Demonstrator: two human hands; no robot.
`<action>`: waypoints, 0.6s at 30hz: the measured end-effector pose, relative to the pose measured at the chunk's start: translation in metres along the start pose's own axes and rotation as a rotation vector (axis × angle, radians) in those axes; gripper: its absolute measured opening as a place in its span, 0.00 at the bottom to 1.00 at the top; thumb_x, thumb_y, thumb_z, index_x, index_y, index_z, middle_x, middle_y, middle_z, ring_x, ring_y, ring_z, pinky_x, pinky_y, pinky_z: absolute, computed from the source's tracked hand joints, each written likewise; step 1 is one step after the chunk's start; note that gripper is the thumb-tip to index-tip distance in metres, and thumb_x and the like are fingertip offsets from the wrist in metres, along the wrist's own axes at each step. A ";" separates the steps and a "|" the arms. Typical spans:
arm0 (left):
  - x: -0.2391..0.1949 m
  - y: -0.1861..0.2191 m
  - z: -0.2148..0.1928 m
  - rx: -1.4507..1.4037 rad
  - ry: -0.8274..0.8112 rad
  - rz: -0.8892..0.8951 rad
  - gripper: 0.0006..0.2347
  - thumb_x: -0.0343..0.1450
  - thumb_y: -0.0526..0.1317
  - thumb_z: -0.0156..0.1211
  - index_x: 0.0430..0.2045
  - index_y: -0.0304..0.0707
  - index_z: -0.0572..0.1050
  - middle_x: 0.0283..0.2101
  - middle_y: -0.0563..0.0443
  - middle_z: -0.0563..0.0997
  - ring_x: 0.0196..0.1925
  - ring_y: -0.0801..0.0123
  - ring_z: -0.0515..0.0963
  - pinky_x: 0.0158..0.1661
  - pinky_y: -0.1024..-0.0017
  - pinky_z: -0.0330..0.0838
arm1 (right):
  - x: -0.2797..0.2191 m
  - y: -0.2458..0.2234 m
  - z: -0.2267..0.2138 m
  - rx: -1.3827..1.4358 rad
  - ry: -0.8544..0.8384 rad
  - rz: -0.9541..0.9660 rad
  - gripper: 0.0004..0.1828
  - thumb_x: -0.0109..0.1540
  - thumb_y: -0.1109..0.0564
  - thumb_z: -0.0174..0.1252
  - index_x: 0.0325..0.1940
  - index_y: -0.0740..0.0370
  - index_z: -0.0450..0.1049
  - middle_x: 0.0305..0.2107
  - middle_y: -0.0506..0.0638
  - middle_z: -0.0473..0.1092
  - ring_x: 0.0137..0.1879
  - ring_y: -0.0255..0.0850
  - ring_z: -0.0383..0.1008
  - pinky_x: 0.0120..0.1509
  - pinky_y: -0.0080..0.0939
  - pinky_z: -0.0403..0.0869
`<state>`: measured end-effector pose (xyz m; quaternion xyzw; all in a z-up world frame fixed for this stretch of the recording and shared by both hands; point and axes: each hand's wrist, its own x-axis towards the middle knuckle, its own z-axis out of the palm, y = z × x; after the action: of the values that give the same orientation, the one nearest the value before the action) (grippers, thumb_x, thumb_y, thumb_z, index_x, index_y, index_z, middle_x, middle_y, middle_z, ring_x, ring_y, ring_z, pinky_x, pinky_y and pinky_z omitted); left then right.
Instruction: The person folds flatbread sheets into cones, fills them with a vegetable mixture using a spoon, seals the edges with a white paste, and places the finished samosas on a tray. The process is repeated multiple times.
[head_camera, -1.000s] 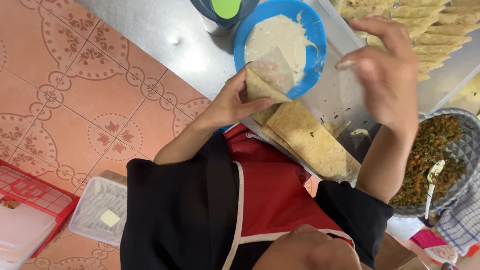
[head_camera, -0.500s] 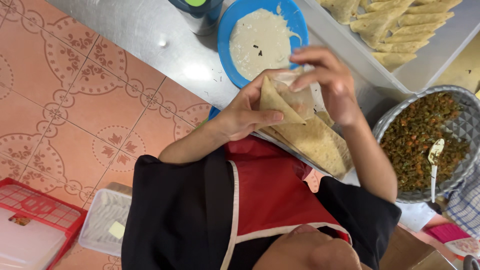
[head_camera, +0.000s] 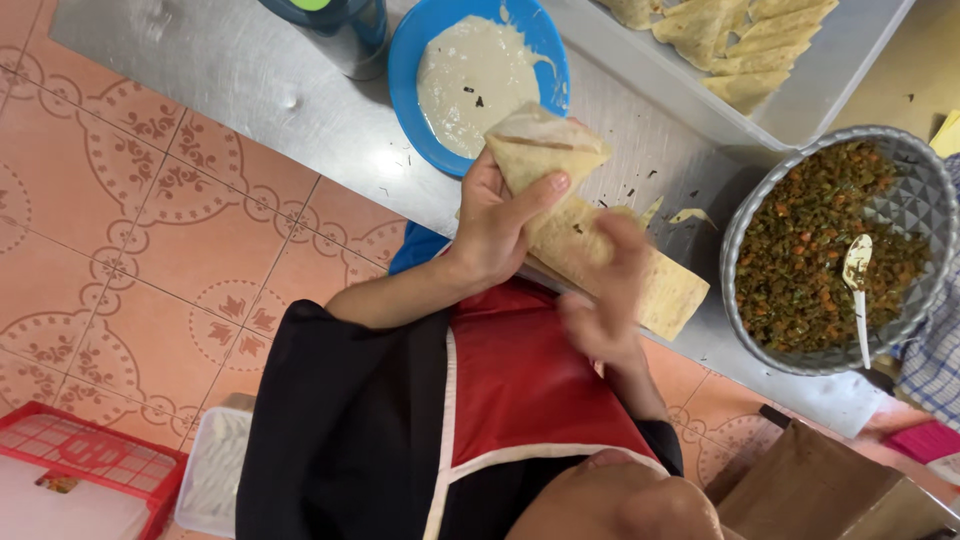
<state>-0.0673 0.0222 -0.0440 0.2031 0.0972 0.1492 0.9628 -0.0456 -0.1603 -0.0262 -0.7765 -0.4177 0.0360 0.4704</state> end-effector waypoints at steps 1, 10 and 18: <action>-0.002 0.000 0.000 0.005 -0.023 -0.010 0.22 0.72 0.26 0.64 0.60 0.27 0.64 0.58 0.42 0.76 0.60 0.66 0.78 0.61 0.70 0.77 | 0.005 -0.001 -0.007 -0.011 0.114 0.004 0.29 0.63 0.57 0.53 0.69 0.62 0.70 0.67 0.58 0.55 0.71 0.53 0.59 0.72 0.55 0.63; -0.018 -0.010 -0.003 0.183 -0.193 -0.078 0.23 0.74 0.27 0.64 0.63 0.30 0.61 0.58 0.45 0.75 0.59 0.69 0.78 0.57 0.70 0.77 | 0.046 0.002 -0.017 -0.202 0.142 0.066 0.24 0.63 0.69 0.63 0.63 0.61 0.71 0.62 0.63 0.66 0.67 0.50 0.69 0.71 0.48 0.70; -0.001 -0.007 0.006 0.234 -0.198 -0.303 0.18 0.76 0.35 0.65 0.59 0.25 0.73 0.59 0.43 0.80 0.58 0.66 0.81 0.59 0.69 0.79 | 0.013 0.035 -0.012 0.665 0.381 0.285 0.24 0.68 0.76 0.60 0.64 0.64 0.62 0.50 0.53 0.70 0.53 0.36 0.75 0.53 0.30 0.76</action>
<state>-0.0647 0.0132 -0.0416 0.3104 0.0482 -0.0305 0.9489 -0.0105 -0.1672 -0.0417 -0.6250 -0.1770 0.0894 0.7550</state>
